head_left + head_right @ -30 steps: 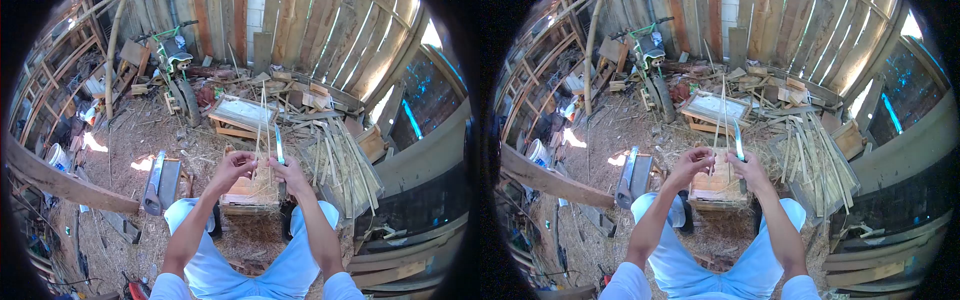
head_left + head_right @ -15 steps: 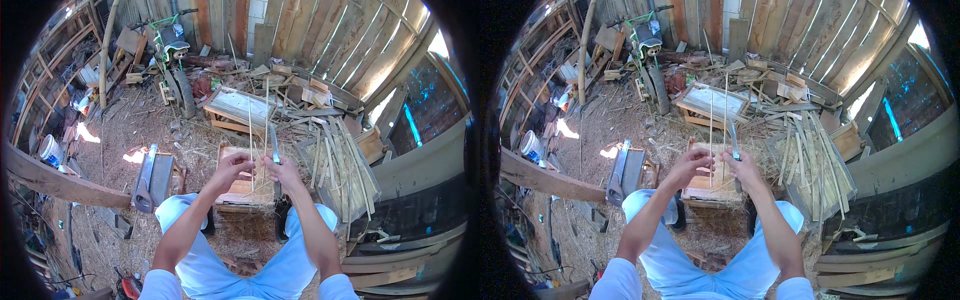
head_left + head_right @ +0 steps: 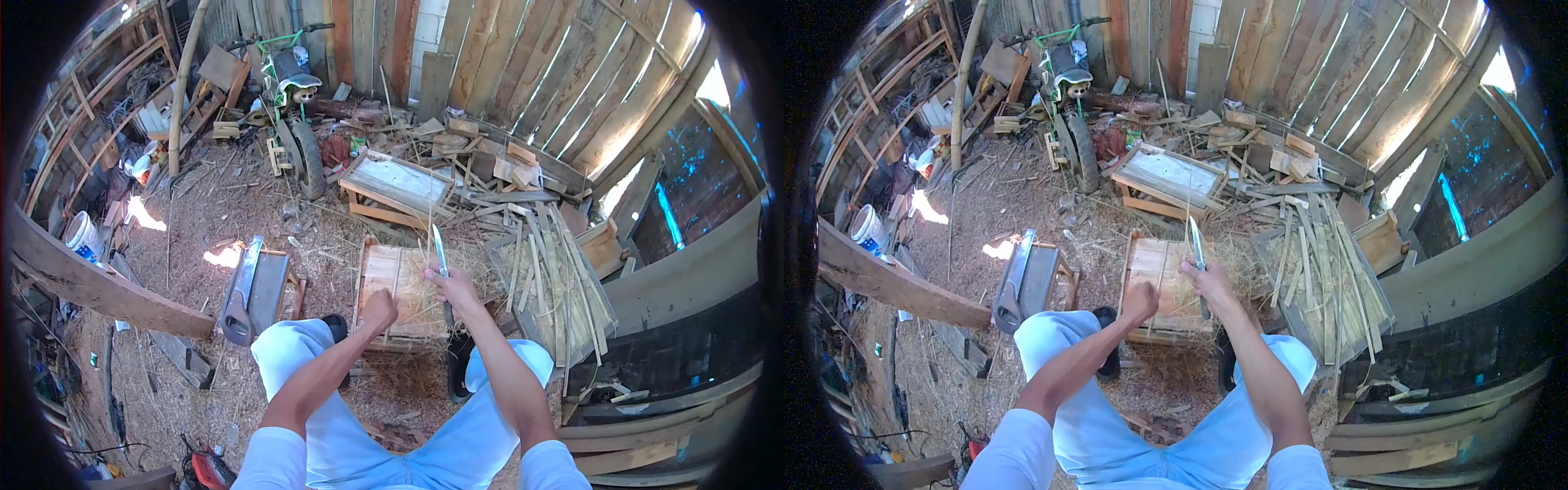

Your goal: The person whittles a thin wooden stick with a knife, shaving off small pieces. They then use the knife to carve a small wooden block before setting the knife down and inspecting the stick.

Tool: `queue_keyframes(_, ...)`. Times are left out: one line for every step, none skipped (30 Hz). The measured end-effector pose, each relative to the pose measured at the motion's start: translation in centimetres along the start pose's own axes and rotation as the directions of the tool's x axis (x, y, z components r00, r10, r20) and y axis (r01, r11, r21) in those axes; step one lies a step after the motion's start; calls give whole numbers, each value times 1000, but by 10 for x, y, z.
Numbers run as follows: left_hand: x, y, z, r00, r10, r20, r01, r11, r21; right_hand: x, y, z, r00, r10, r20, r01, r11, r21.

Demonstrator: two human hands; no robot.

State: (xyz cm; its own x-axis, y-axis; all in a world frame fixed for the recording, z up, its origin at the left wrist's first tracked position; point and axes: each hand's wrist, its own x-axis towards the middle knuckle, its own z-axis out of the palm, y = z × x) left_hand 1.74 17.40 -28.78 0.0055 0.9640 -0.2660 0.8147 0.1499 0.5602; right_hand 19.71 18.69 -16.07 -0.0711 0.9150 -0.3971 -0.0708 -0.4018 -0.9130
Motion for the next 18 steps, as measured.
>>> queue_keyframes(-3, 28, -25, 994, 66, -92, -85, 972, -221, 1, 0, 0, 1000, -19, 3, 19, 1000, 4)
queue_keyframes(-7, 52, -49, 975, 108, -196, -184, 888, -422, 0, -2, 1, 1000, -28, 9, 28, 1000, 0)
queue_keyframes(-10, 68, -66, 972, 106, -208, -187, 886, -424, -3, -8, 3, 996, -78, -44, 73, 991, -112)
queue_keyframes(-14, 81, -82, 977, 156, -144, -211, 779, -591, -7, -13, 6, 987, -132, -90, 109, 968, -225)
queue_keyframes(-17, 90, -95, 972, 217, -91, -212, 640, -739, -11, -18, 10, 987, -137, -80, 115, 965, -236)
queue_keyframes(-21, 96, -105, 972, 211, -101, -215, 633, -744, -16, -24, 14, 976, -202, -79, 178, 956, -234)
queue_keyframes(-23, 99, -113, 956, 265, -123, -262, 591, -763, -21, -29, 18, 961, -265, -80, 240, 943, -231)
queue_keyframes(-25, 102, -119, 937, 318, -144, -306, 546, -780, -26, -33, 21, 961, -265, -76, 241, 940, -240)
queue_keyframes(-26, 103, -120, 937, 316, -148, -305, 538, -786, -31, -37, 22, 950, -302, -80, 271, 925, -267)
queue_keyframes(-26, 104, -122, 928, 334, -163, -333, 550, -766, -33, -39, 22, 937, -338, -86, 301, 908, -292)
queue_keyframes(-25, 106, -123, 918, 355, -177, -360, 562, -745, -33, -39, 21, 937, -339, -88, 300, 906, -298)
queue_keyframes(-25, 107, -123, 918, 357, -174, -359, 558, -748, -33, -39, 21, 922, -379, -73, 328, 870, -369)
queue_keyframes(-25, 109, -123, 903, 380, -201, -398, 564, -723, -35, -39, 20, 907, -416, -59, 352, 829, -435)
queue_keyframes(-25, 110, -124, 887, 403, -226, -437, 569, -697, -38, -39, 19, 908, -413, -67, 346, 830, -437)
queue_keyframes(-25, 111, -126, 887, 407, -218, -433, 569, -700, -45, -48, 21, 893, -440, -92, 352, 814, -462)
queue_keyframes(-24, 111, -128, 922, 335, -195, -347, 489, -801, -48, -52, 22, 879, -463, -117, 356, 798, -487)
queue_keyframes(-24, 110, -130, 952, 262, -158, -255, 396, -882, -44, -52, 20, 882, -455, -126, 346, 804, -484)
queue_keyframes(-26, 111, -135, 964, 239, -116, -197, 349, -916, -38, -51, 15, 823, -547, -154, 436, 781, -447)
